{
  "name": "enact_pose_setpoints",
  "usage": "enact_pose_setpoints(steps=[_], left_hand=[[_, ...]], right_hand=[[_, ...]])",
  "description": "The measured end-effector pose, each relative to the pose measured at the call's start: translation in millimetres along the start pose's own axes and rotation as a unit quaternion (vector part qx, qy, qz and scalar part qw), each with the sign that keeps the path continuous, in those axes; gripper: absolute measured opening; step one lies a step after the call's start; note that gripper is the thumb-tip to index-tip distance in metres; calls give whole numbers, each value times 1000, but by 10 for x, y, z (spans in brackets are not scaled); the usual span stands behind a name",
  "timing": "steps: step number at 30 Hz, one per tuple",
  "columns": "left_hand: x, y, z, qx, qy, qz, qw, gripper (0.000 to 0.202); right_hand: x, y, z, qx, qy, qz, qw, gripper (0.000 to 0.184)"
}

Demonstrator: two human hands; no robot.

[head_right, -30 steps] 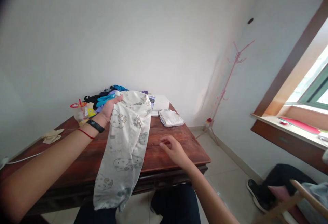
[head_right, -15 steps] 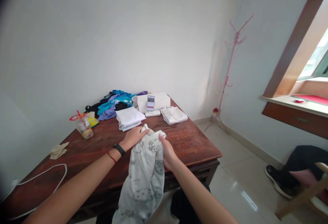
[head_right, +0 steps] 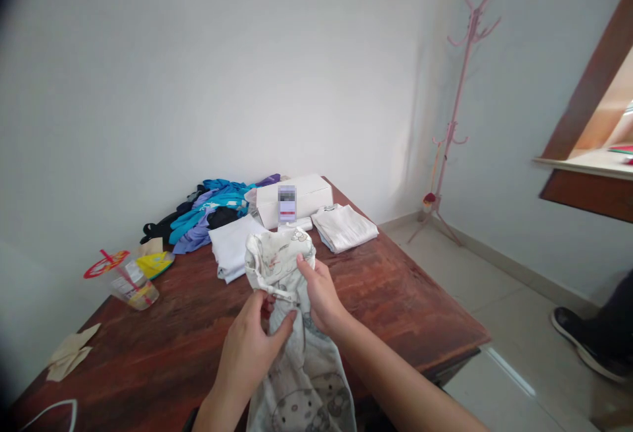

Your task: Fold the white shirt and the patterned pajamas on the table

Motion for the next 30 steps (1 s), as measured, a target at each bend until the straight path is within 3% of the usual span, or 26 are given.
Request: enact_pose_setpoints(steps=[3,7,11,16,22,24,28,30], left_hand=[[183,-286,-313,8,29,-47,998,7],[208,-511,-496,-7,9,-96,995,16],[135,-503,-442,2,5,-101,995,25],[155,-548,-321,45,12,-144,988,44],[192,-603,-257,114,24,-143,983,17],[200,-577,-264,111,22,-148,983,18],[173,-416,-284,50,27,-131,990,27],[105,-342,-270,30,32,-125,991,29]], right_hand=[[268,159,379,-30,-12,1,999,51],[473,447,717,-176,11,28,984,43],[437,576,664,-307,67,77,946,29],[346,461,634,-320,70,24,944,42],[336,419,677,-321,107,-12,941,54],[362,441,680,-339,127,-9,932,52],[399,495,636,-418,146,26,896,42],[361,505,564,-482,151,53,861,50]])
Point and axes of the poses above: each hand's wrist, its own x-axis towards the middle knuckle, its own y-axis out of the back of the hand, z = x × y, the point moved 6 cm from there along x, towards the middle knuckle, and after that the axes turned 8 degrees about -x, right-handed, at the moved point
